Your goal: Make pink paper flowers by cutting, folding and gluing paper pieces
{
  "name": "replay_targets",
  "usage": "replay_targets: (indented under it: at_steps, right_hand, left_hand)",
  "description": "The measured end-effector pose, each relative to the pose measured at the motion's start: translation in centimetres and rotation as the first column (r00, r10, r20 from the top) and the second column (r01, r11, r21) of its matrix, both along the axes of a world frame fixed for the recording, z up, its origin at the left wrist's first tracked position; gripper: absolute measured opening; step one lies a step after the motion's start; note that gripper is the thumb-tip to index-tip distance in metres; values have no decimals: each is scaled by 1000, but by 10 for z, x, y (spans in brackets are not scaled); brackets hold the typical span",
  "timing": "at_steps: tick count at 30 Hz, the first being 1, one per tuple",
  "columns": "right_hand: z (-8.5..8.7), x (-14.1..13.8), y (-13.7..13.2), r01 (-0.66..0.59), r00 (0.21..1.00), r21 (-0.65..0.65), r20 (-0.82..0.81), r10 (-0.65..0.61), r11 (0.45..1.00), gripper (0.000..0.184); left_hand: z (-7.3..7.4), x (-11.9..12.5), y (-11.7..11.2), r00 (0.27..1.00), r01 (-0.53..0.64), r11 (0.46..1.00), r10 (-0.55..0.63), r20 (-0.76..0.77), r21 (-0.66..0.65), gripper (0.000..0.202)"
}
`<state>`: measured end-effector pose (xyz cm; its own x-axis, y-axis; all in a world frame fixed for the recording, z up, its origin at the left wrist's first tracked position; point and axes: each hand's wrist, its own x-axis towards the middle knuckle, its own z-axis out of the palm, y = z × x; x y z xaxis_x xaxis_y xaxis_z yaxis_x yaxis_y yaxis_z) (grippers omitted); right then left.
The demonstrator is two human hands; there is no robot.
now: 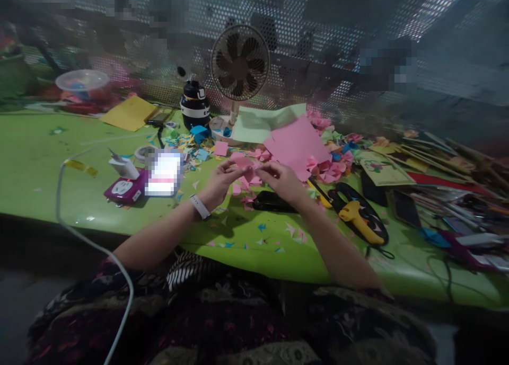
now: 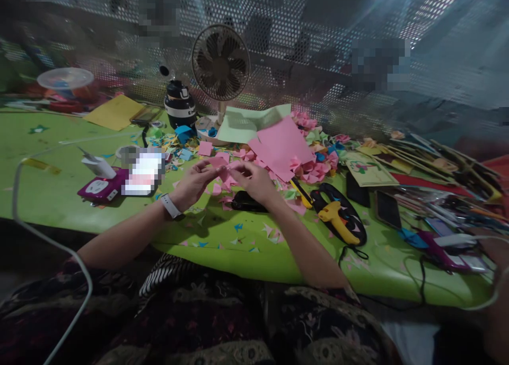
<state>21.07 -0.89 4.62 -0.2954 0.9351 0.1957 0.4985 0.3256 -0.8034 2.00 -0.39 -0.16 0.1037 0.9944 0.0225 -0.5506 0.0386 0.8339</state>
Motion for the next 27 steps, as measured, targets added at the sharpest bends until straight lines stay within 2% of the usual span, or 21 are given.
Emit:
replay_targets:
  at_steps: [3, 9, 13, 17, 20, 23, 25, 27]
  right_hand:
    - [-2, -16, -7, -59, 998, -13, -2, 59, 998, 53]
    - [-3, -13, -7, -48, 997, -18, -68, 46, 999, 58]
    - [-3, -12, -5, -56, 994, -20, -95, 54, 998, 59]
    - [-5, -10, 1, -32, 985, -10, -168, 30, 999, 54]
    - [-9, -4, 9, -23, 986, -23, -167, 19, 999, 50]
    - [-12, 4, 20, -44, 998, -25, -47, 43, 999, 41]
    - [-13, 5, 26, -72, 992, -38, 103, 76, 997, 31]
    - [-12, 1, 30, -96, 951, -51, 292, 106, 994, 21]
  left_hand:
    - [3, 4, -5, 998, 40, 999, -39, 40, -9, 30]
    - [7, 4, -7, 990, 115, 993, -113, 90, -19, 13]
    - [8, -2, -4, 992, 127, 992, -127, 15, -20, 20]
    - [10, -11, 1, 977, 169, 986, -165, -136, 15, 28]
    - [10, -16, 6, 981, 95, 995, -87, -174, 36, 24]
    - [10, -19, 11, 985, -29, 999, 35, -166, 35, 20]
    - [9, -21, 14, 980, -91, 995, 95, -174, 31, 17]
    - [8, -22, 16, 971, -135, 990, 138, -197, 32, 14]
